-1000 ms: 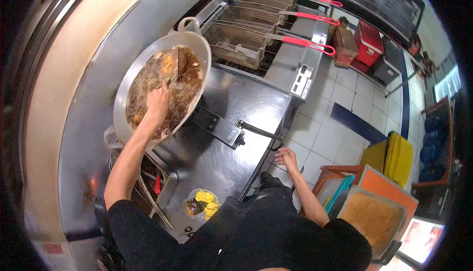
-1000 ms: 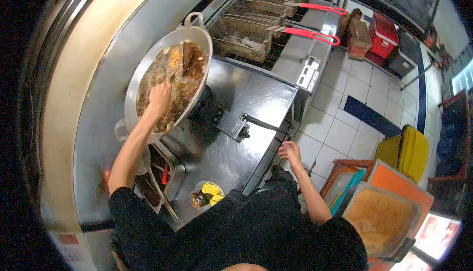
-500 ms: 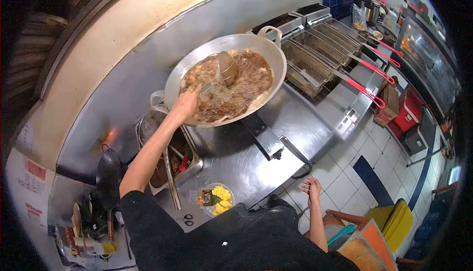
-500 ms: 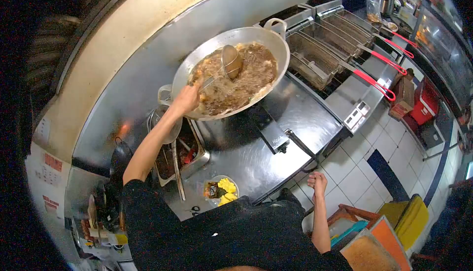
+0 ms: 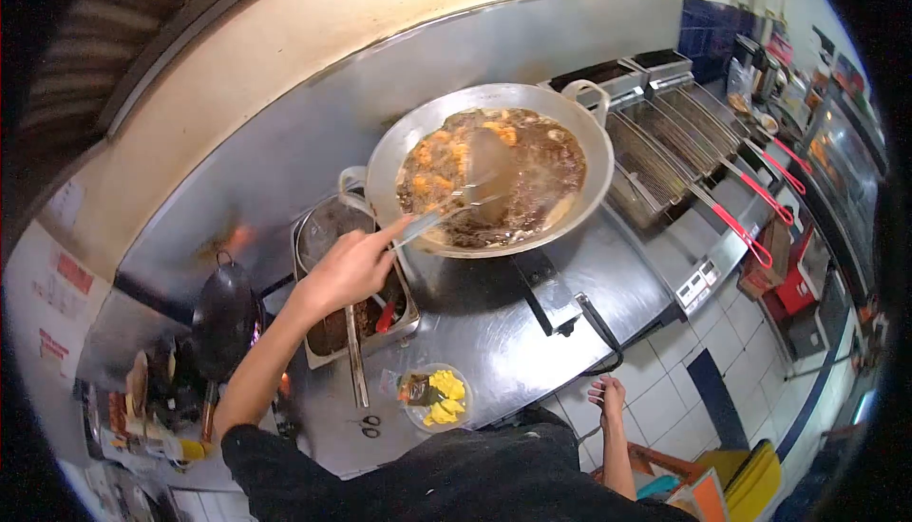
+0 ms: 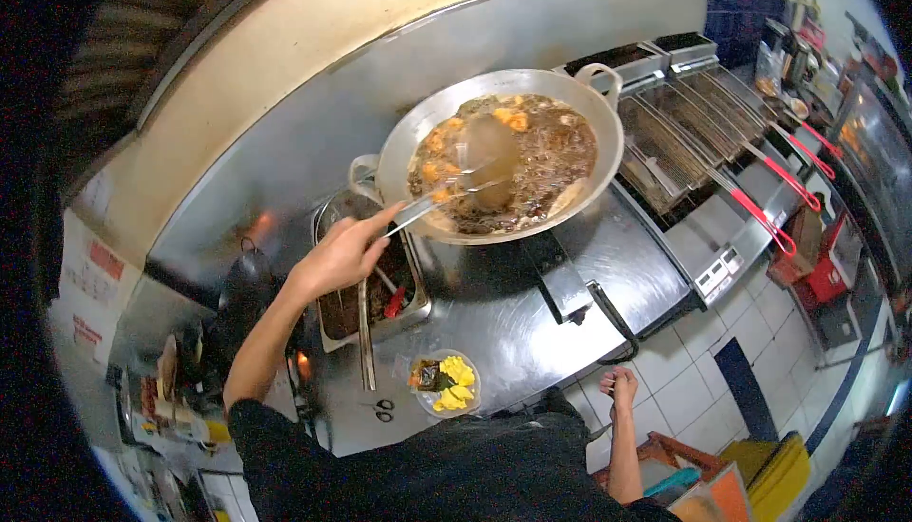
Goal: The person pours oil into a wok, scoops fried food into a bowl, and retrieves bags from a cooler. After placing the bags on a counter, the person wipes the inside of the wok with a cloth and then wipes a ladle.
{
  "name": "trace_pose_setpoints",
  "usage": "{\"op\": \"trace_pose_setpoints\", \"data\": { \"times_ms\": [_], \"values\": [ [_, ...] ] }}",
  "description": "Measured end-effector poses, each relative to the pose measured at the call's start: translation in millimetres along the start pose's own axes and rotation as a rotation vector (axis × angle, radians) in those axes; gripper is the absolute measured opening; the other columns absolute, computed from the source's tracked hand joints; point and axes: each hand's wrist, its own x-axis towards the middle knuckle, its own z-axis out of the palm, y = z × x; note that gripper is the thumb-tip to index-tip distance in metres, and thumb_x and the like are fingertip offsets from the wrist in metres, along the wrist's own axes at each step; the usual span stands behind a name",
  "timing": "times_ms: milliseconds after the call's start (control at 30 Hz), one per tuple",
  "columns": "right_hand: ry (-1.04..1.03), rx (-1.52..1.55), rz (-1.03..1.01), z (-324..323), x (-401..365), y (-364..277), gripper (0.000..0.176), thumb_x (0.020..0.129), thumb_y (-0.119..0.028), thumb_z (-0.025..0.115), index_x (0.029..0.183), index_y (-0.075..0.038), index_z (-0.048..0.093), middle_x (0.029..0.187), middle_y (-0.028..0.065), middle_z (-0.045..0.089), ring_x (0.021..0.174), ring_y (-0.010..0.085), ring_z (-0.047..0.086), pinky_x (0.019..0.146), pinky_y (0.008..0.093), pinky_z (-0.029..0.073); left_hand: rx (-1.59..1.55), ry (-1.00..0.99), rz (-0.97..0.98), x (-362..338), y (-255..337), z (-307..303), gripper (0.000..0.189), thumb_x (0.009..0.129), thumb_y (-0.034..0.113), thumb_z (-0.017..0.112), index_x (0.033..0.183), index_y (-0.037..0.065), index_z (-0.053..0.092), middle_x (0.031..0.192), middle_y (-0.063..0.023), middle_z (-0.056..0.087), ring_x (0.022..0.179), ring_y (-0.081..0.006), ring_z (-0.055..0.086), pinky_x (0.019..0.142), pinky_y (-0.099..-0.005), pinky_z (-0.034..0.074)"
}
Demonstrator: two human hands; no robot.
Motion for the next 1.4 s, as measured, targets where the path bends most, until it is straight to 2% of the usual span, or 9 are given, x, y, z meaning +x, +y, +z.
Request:
{"op": "trace_pose_setpoints", "data": {
  "times_ms": [333, 400, 467, 533, 667, 733, 833, 1100, 1400],
  "values": [
    [0.004, 0.043, -0.048, 13, -7, -23, 0.024, 0.091, -0.020, 0.046, 0.106, -0.004, 0.053, 0.088, 0.0108, 0.062, 0.070, 0.0186, 0.061, 0.061, 0.0307, 0.052, 0.478, -0.054, 0.351, 127, 49, 79, 0.060, 0.078, 0.002, 0.053, 0.136, 0.001, 0.040, 0.072, -0.0180, 0.065, 0.063, -0.0302, 0.065, 0.059, -0.0414, 0.054],
    [0.025, 0.105, -0.045, 10, -6, -17, 0.024, 0.090, -0.019, 0.044, 0.106, -0.004, 0.053, 0.088, 0.0108, 0.062, 0.069, 0.0185, 0.061, 0.061, 0.0308, 0.052, 0.569, 0.034, 0.370, 157, 43, 102, 0.028, 0.083, 0.009, 0.054, 0.108, -0.004, 0.056, 0.075, -0.0153, 0.067, 0.072, -0.0282, 0.068, 0.059, -0.0389, 0.054],
    [0.053, 0.118, -0.027, 9, -9, -17, 0.024, 0.089, -0.017, 0.043, 0.107, -0.004, 0.054, 0.089, 0.0106, 0.062, 0.069, 0.0186, 0.060, 0.060, 0.0304, 0.052, 0.610, 0.048, 0.359, 173, 42, 114, 0.026, 0.083, 0.009, 0.056, 0.106, -0.004, 0.056, 0.075, -0.0127, 0.067, 0.072, -0.0263, 0.068, 0.058, -0.0369, 0.054],
    [0.066, 0.149, -0.023, 10, -10, -13, 0.025, 0.089, -0.017, 0.042, 0.108, -0.004, 0.054, 0.088, 0.0108, 0.062, 0.070, 0.0187, 0.061, 0.059, 0.0300, 0.052, 0.742, 0.075, 0.319, 194, 32, 128, 0.055, 0.082, 0.007, 0.054, 0.133, -0.006, 0.041, 0.070, -0.0115, 0.066, 0.064, -0.0231, 0.066, 0.051, -0.0336, 0.052],
    [0.047, 0.165, -0.026, 12, -8, -9, 0.022, 0.090, -0.015, 0.042, 0.105, -0.005, 0.055, 0.089, 0.0122, 0.063, 0.068, 0.0177, 0.062, 0.056, 0.0286, 0.054, 0.916, 0.128, 0.293, 215, 22, 139, 0.060, 0.080, 0.005, 0.056, 0.137, -0.004, 0.037, 0.071, -0.0096, 0.066, 0.064, -0.0201, 0.065, 0.052, -0.0304, 0.051],
    [0.035, 0.159, -0.035, 11, -5, -8, 0.021, 0.090, -0.016, 0.044, 0.103, -0.004, 0.056, 0.089, 0.0120, 0.063, 0.066, 0.0172, 0.063, 0.055, 0.0283, 0.054, 0.908, 0.185, 0.263, 221, 17, 145, 0.045, 0.080, 0.008, 0.061, 0.122, -0.003, 0.050, 0.077, -0.0046, 0.067, 0.077, -0.0192, 0.068, 0.061, -0.0309, 0.053],
    [0.009, 0.170, -0.063, 11, -4, -14, 0.021, 0.091, -0.019, 0.047, 0.104, -0.005, 0.056, 0.086, 0.0100, 0.064, 0.067, 0.0164, 0.063, 0.055, 0.0273, 0.054, 0.899, 0.218, 0.154, 257, -23, 171, 0.068, 0.079, 0.008, 0.059, 0.141, -0.002, 0.031, 0.068, -0.0069, 0.065, 0.065, -0.0191, 0.066, 0.053, -0.0296, 0.052],
    [-0.007, 0.153, -0.107, -1, -6, -30, 0.024, 0.091, -0.019, 0.046, 0.107, -0.004, 0.055, 0.087, 0.0095, 0.064, 0.067, 0.0162, 0.063, 0.057, 0.0280, 0.053, 0.624, 0.177, -0.002, 223, -27, 133, 0.038, 0.082, 0.008, 0.054, 0.120, 0.003, 0.052, 0.079, -0.0142, 0.068, 0.077, -0.0265, 0.069, 0.062, -0.0373, 0.055],
    [0.023, 0.096, -0.063, -2, -7, -34, 0.024, 0.091, -0.020, 0.047, 0.107, -0.004, 0.055, 0.088, 0.0096, 0.064, 0.066, 0.0159, 0.061, 0.057, 0.0276, 0.053, 0.268, 0.167, -0.024, 95, -15, 79, 0.047, 0.078, 0.003, 0.051, 0.125, -0.003, 0.046, 0.079, -0.0267, 0.063, 0.075, -0.0400, 0.065, 0.066, -0.0469, 0.053]
  ]
}}
